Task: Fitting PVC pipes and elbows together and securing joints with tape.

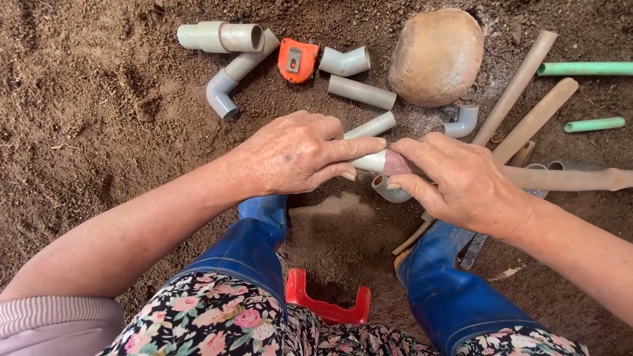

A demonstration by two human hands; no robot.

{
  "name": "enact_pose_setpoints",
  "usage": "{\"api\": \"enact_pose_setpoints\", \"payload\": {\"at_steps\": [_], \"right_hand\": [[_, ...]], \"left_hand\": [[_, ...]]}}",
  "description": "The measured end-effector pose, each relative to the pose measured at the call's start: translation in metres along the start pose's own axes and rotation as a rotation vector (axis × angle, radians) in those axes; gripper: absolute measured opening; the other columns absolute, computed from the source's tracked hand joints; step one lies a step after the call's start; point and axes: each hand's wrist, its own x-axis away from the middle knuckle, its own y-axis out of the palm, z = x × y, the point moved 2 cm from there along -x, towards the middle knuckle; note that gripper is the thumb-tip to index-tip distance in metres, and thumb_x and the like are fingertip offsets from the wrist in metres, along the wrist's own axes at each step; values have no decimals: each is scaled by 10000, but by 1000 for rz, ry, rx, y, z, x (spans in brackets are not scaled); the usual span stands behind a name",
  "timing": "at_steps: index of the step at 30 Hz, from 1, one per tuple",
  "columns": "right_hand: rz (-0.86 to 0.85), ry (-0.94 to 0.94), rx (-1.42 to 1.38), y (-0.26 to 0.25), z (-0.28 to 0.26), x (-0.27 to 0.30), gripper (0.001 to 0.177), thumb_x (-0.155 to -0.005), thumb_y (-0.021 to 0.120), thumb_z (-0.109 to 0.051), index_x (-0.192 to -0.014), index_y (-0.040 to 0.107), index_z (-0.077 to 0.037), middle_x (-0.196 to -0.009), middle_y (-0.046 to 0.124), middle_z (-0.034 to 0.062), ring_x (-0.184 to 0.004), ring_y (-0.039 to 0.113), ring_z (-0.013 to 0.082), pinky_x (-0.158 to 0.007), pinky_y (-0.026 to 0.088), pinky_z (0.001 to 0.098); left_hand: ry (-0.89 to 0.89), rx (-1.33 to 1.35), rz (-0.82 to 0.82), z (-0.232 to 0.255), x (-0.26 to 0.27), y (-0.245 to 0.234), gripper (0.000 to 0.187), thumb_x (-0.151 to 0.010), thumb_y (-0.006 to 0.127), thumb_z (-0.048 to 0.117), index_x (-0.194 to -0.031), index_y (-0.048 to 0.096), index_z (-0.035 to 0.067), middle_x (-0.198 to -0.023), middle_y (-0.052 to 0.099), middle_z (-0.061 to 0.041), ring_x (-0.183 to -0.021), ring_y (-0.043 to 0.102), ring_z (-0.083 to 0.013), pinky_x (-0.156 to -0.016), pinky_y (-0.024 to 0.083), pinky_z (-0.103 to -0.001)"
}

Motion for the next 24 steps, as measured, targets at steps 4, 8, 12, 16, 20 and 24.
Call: {"api": "enact_pose_setpoints", "payload": {"at_steps": [4,8,12,16,20,24], "right_hand": [[11,-10,40,1,-1,2,396,-886,558,-385,-1134,541,-77,-745,485,59,-602,505,250,-457,452,398],[11,-2,47,3,0,2,402,-858,611,-374,-1117,556,-72,-721,482,54,-576,513,249,-445,457,404],[-36,52,57,4,0,3,424,-838,609,-418,-1115,558,-101,-704,480,34,-551,527,234,-410,467,406],[-54,61,51,1,-1,4,410,-832,617,-414,-1111,559,-119,-711,491,33,-553,538,242,-398,466,415],[43,-2,21,-2,1,8,431,-831,647,-381,-1115,578,-65,-745,523,51,-602,552,236,-442,471,385],[98,-38,-6,-3,2,9,471,-820,675,-383,-1127,582,-38,-776,547,45,-633,565,208,-475,484,352]], "left_hand": [[40,-38,36,1,-1,0,486,-988,482,434,-1411,386,213,-736,418,-68,-551,438,-276,-526,406,-421],[23,-94,-15,4,-4,-1,475,-968,491,429,-1387,417,219,-723,433,-72,-558,439,-258,-513,400,-407],[2,-15,-36,3,-2,5,480,-962,502,420,-1396,416,233,-728,425,-68,-542,436,-264,-522,405,-411],[-23,65,-58,-1,-1,12,484,-961,437,461,-1400,402,262,-753,443,-70,-593,473,-296,-539,425,-443],[-4,33,-32,1,-5,10,472,-962,467,448,-1393,412,263,-762,454,-66,-625,481,-289,-561,415,-436],[47,-32,13,5,-8,6,460,-964,540,401,-1376,422,233,-760,450,-62,-655,467,-258,-542,391,-413]]}}
